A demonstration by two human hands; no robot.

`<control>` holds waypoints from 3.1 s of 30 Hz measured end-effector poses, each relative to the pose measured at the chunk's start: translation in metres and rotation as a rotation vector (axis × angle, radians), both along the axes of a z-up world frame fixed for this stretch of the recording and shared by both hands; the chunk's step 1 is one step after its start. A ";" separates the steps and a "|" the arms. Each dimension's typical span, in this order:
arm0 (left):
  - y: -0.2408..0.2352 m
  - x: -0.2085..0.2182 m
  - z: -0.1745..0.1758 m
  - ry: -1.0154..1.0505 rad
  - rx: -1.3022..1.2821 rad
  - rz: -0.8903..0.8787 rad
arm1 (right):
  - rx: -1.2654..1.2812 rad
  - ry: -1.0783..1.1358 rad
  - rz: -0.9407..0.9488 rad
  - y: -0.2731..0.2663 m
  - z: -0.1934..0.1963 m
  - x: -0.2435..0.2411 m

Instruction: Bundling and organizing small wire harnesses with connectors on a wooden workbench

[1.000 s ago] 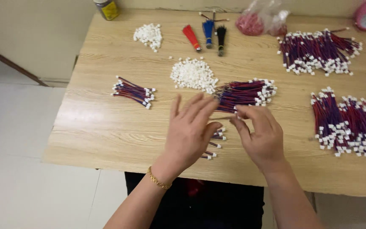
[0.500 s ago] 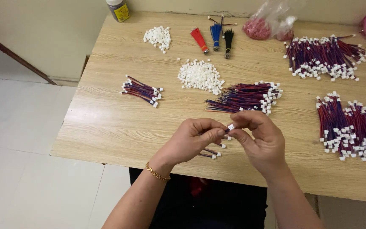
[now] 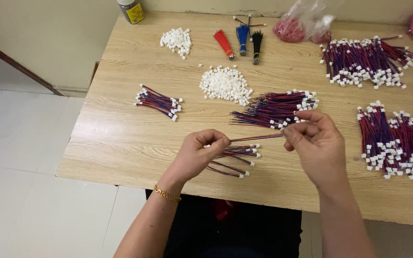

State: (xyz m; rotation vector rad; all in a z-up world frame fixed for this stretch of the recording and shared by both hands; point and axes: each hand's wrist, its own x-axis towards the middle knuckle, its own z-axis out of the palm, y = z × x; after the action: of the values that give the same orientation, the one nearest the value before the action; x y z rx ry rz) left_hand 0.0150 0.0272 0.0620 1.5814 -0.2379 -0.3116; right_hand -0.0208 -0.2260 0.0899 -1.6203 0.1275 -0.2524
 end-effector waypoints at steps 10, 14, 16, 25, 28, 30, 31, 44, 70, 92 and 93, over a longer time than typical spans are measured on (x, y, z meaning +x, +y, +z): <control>-0.016 -0.006 0.004 -0.024 0.143 0.028 | -1.115 -0.339 0.085 0.026 0.008 0.003; -0.021 -0.007 0.012 -0.100 0.222 0.011 | -0.985 -0.216 0.342 0.040 0.003 0.009; -0.021 -0.009 0.011 -0.107 0.256 0.020 | -0.898 -0.108 0.374 0.044 -0.002 0.009; -0.033 -0.011 -0.037 0.204 -0.269 0.183 | -0.692 -0.016 0.300 0.049 -0.003 0.009; -0.037 -0.014 -0.038 0.251 -0.328 0.210 | -0.706 -0.027 0.281 0.051 -0.002 0.008; -0.038 -0.012 -0.048 0.251 -0.346 0.222 | -0.688 -0.016 0.265 0.054 0.000 0.006; -0.039 -0.012 -0.047 0.250 -0.345 0.221 | -0.687 -0.016 0.264 0.055 0.001 0.006; -0.050 -0.020 -0.040 0.244 -0.415 0.313 | -0.520 0.078 0.227 0.057 0.005 0.001; -0.046 -0.026 -0.009 -0.131 -0.083 0.444 | -0.349 0.099 0.126 0.062 -0.002 0.002; -0.012 0.145 -0.113 -0.351 0.993 0.404 | -0.540 0.055 0.149 0.061 -0.021 0.034; -0.014 0.149 -0.119 -0.343 1.037 0.437 | -0.538 0.062 0.148 0.061 -0.018 0.034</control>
State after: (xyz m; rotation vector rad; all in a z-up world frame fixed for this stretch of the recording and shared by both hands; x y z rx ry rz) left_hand 0.1644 0.0129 -0.0575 2.6516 0.0392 0.2412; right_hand 0.0134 -0.1648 0.0721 -2.1619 -0.0172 -0.1258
